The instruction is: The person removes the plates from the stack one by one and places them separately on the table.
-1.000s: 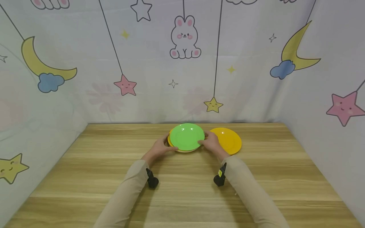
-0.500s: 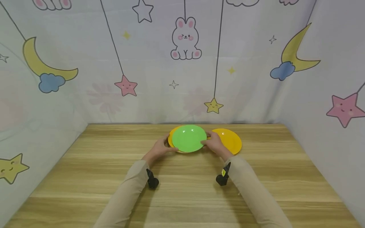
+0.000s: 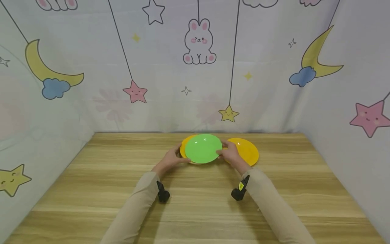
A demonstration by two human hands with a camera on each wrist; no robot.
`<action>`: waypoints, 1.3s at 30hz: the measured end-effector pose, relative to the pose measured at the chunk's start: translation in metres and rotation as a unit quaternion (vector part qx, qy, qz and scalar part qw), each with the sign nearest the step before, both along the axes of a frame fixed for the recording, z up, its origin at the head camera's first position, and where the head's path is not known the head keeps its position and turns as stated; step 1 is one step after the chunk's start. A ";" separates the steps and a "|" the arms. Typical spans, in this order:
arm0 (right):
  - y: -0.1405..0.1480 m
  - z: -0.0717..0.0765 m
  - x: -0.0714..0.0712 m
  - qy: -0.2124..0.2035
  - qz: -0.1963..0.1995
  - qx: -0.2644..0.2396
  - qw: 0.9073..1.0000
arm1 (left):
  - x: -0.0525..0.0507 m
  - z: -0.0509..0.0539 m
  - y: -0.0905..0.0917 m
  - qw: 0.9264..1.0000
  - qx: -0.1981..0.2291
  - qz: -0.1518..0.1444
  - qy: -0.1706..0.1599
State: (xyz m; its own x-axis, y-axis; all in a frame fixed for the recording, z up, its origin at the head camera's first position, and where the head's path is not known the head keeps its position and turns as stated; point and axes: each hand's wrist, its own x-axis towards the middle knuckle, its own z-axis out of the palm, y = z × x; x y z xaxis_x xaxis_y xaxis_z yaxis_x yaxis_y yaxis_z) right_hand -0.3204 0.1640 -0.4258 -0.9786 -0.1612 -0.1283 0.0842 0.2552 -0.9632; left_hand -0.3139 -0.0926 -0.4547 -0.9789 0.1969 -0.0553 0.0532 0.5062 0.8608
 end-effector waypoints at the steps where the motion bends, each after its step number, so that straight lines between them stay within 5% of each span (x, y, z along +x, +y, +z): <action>1: 0.001 0.000 0.001 -0.004 -0.002 -0.005 1.000 | 0.000 0.000 0.000 1.000 0.002 -0.001 0.001; 21: 0.025 0.016 0.023 -0.009 -0.074 -0.038 0.996 | 0.000 0.000 0.000 1.000 0.002 -0.005 0.008; 39: 0.063 0.020 0.041 0.015 -0.094 -0.034 0.995 | -0.001 -0.001 0.000 1.000 0.006 0.000 -0.001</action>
